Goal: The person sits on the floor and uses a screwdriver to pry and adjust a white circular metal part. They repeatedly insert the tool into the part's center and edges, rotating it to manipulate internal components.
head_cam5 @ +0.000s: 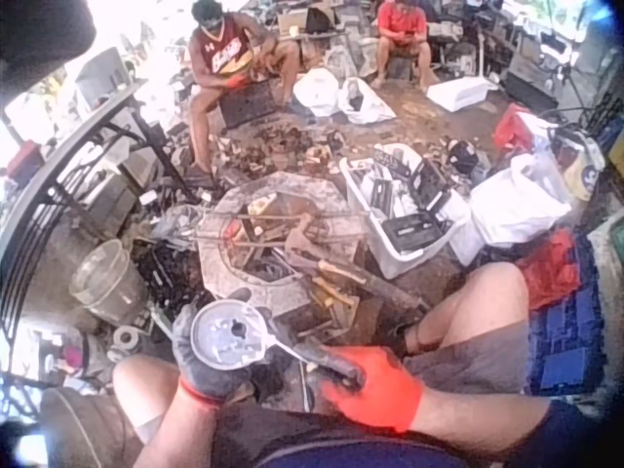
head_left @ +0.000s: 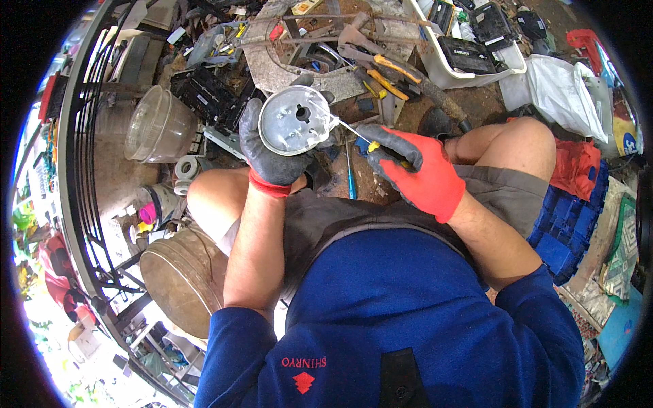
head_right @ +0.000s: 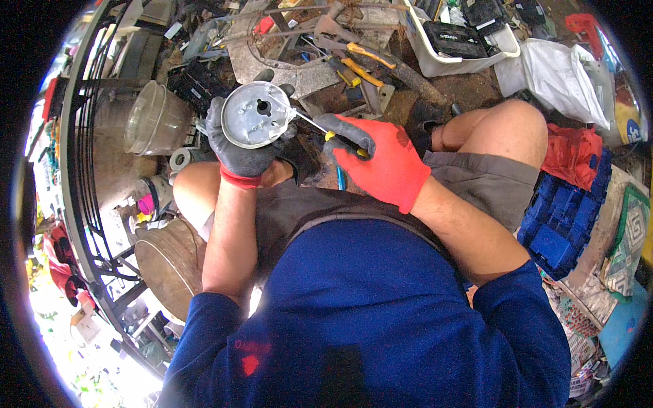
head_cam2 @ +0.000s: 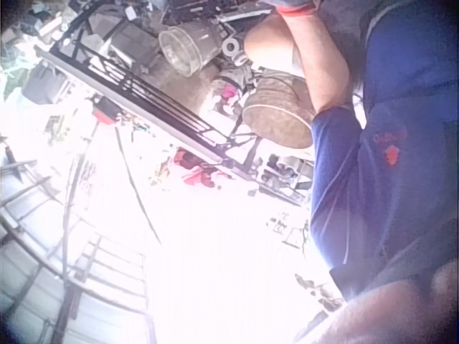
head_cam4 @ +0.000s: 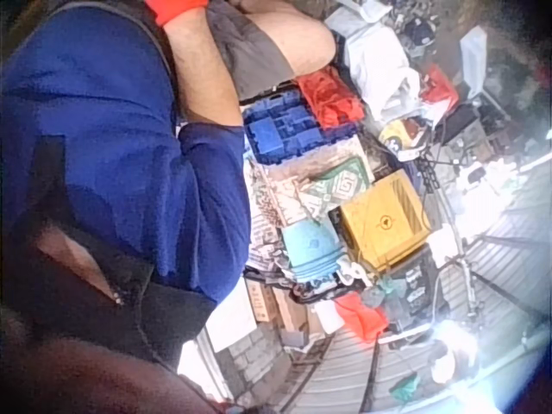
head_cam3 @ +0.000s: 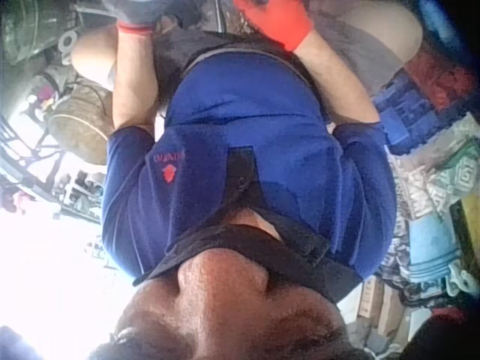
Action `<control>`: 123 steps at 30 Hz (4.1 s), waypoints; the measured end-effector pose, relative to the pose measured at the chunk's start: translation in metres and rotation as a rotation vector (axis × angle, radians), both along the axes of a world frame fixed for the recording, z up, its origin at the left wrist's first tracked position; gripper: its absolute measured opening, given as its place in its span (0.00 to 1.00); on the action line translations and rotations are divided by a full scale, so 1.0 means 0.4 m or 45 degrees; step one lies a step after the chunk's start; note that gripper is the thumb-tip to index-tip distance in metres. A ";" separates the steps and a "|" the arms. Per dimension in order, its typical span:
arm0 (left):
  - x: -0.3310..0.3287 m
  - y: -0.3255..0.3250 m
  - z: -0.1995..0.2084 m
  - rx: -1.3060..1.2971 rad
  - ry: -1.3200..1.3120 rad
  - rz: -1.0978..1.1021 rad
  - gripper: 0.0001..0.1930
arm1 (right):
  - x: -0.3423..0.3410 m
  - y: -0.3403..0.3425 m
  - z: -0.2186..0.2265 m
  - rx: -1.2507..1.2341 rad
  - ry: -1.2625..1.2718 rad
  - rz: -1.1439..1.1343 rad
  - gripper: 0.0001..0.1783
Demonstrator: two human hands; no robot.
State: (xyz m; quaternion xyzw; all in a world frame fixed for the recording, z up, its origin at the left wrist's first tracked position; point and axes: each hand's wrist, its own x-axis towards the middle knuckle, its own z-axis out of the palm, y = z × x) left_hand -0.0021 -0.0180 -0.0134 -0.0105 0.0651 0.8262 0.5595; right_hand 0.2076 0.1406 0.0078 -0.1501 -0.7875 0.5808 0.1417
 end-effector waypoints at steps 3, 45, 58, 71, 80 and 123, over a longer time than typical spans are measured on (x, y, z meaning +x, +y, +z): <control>-0.005 -0.006 -0.011 -0.111 0.128 0.037 0.41 | 0.003 0.000 0.001 0.107 -0.001 -0.015 0.23; 0.011 -0.017 -0.008 -0.659 0.559 -0.023 0.23 | 0.032 -0.020 -0.011 0.948 -0.272 0.154 0.24; 0.037 -0.019 -0.017 -0.708 0.962 -0.068 0.23 | 0.049 0.064 -0.072 -0.730 -0.246 0.371 0.16; 0.022 -0.046 -0.080 -0.795 1.892 0.047 0.20 | 0.027 -0.005 -0.031 0.602 -0.235 -0.004 0.21; 0.039 -0.018 -0.088 -0.868 1.421 0.089 0.23 | -0.002 0.053 -0.054 0.365 -0.464 -0.102 0.13; 0.026 0.000 -0.112 -0.485 2.810 0.219 0.45 | -0.054 0.045 -0.150 -0.117 -0.684 0.065 0.13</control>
